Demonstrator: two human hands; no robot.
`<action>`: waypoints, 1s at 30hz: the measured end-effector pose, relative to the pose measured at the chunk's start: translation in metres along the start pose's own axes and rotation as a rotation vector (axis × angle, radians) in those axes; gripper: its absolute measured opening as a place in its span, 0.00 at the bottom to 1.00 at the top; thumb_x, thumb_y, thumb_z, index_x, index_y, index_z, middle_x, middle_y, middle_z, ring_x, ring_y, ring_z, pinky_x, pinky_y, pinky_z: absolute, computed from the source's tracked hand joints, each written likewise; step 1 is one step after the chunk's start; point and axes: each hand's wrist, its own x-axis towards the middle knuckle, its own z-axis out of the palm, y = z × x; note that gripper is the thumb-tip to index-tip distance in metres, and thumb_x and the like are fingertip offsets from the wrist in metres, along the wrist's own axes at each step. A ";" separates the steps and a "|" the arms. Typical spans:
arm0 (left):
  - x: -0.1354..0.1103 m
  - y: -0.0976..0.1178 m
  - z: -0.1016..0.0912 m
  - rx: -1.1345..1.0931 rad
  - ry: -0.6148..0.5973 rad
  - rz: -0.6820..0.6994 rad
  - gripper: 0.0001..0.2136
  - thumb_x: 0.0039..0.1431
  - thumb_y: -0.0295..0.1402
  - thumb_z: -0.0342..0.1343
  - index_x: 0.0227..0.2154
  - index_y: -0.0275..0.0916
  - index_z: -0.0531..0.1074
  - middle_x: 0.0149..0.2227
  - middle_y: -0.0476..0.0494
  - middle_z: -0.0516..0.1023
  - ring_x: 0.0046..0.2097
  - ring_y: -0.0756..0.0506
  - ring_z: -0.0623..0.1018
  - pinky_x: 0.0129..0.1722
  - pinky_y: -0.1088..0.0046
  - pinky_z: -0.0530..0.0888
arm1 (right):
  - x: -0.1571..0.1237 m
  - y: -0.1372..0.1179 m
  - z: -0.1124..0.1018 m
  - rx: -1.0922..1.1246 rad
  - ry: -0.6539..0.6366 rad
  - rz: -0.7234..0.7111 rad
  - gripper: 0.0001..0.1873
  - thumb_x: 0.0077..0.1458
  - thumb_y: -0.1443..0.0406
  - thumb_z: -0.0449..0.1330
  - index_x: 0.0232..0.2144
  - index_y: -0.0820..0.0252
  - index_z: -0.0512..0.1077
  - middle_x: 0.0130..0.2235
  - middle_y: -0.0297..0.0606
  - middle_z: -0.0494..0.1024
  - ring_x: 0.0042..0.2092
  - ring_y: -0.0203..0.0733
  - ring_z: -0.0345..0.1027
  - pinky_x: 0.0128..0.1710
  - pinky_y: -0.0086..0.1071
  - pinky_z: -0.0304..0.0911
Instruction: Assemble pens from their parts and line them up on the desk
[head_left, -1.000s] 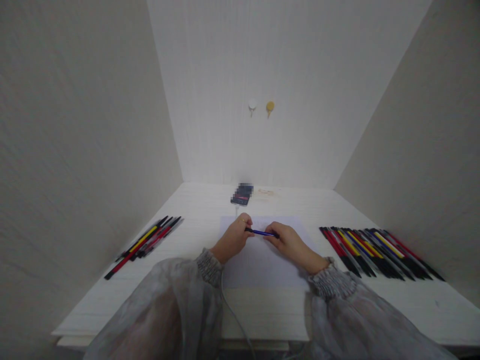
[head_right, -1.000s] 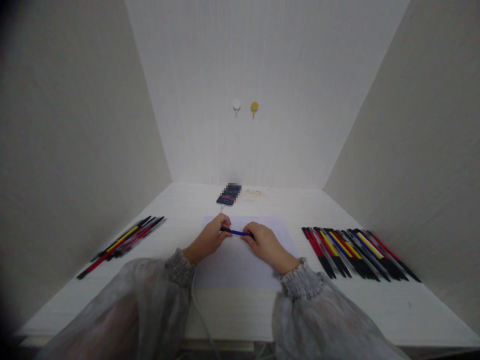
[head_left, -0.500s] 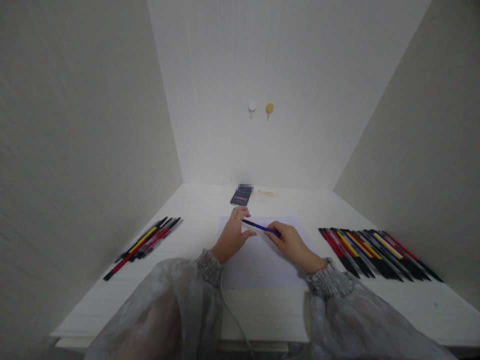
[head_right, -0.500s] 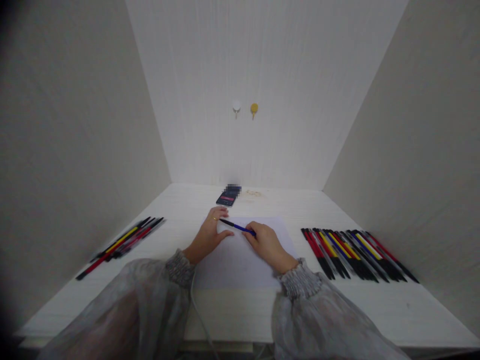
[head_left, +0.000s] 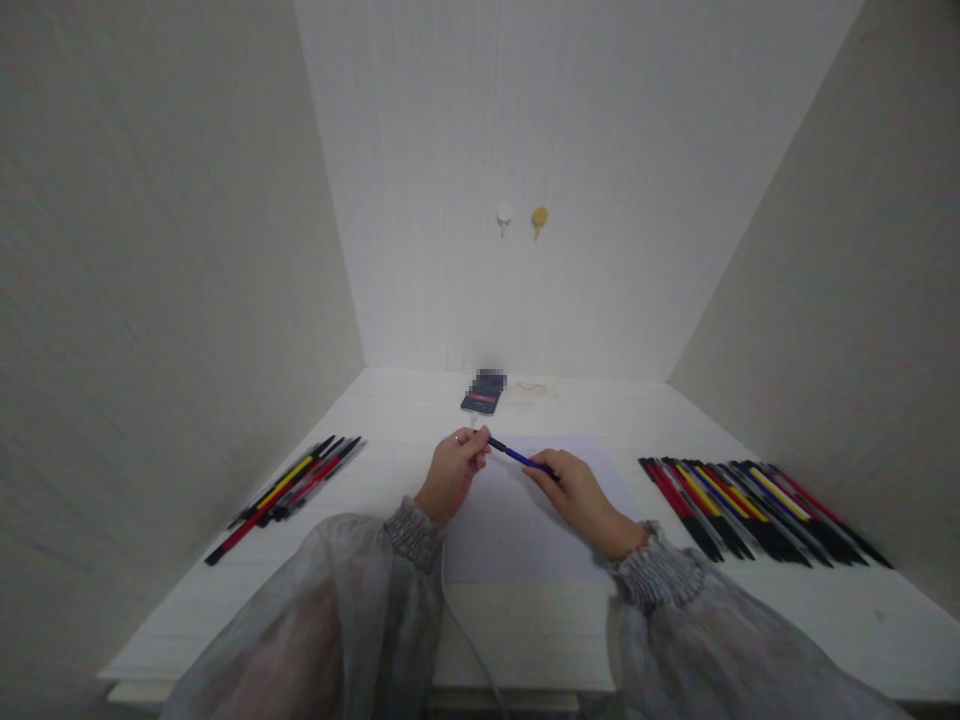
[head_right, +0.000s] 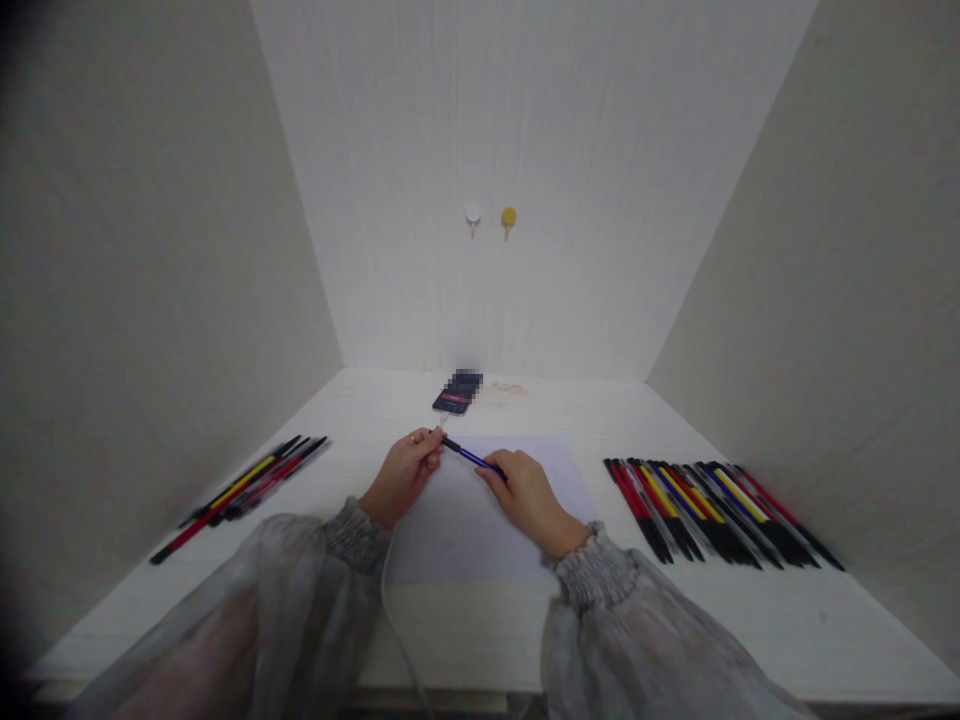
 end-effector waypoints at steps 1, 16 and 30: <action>0.000 0.001 0.000 -0.003 -0.007 0.005 0.11 0.41 0.36 0.59 0.19 0.34 0.65 0.19 0.53 0.66 0.18 0.59 0.60 0.19 0.82 0.56 | 0.000 0.001 0.000 0.048 -0.044 0.020 0.12 0.54 0.60 0.47 0.30 0.60 0.68 0.26 0.36 0.71 0.28 0.36 0.63 0.30 0.28 0.56; -0.002 0.004 0.002 -0.028 -0.002 0.013 0.11 0.40 0.35 0.59 0.22 0.32 0.67 0.19 0.52 0.66 0.19 0.59 0.61 0.20 0.83 0.58 | 0.002 0.002 -0.004 0.098 0.024 0.074 0.11 0.52 0.60 0.49 0.28 0.60 0.66 0.27 0.36 0.70 0.29 0.36 0.62 0.29 0.28 0.57; 0.002 0.003 -0.003 -0.081 0.040 -0.009 0.10 0.41 0.35 0.59 0.20 0.33 0.65 0.21 0.52 0.65 0.21 0.58 0.61 0.21 0.82 0.59 | 0.002 0.002 -0.005 0.094 -0.006 0.115 0.14 0.54 0.58 0.47 0.29 0.60 0.67 0.23 0.34 0.69 0.26 0.35 0.62 0.28 0.28 0.57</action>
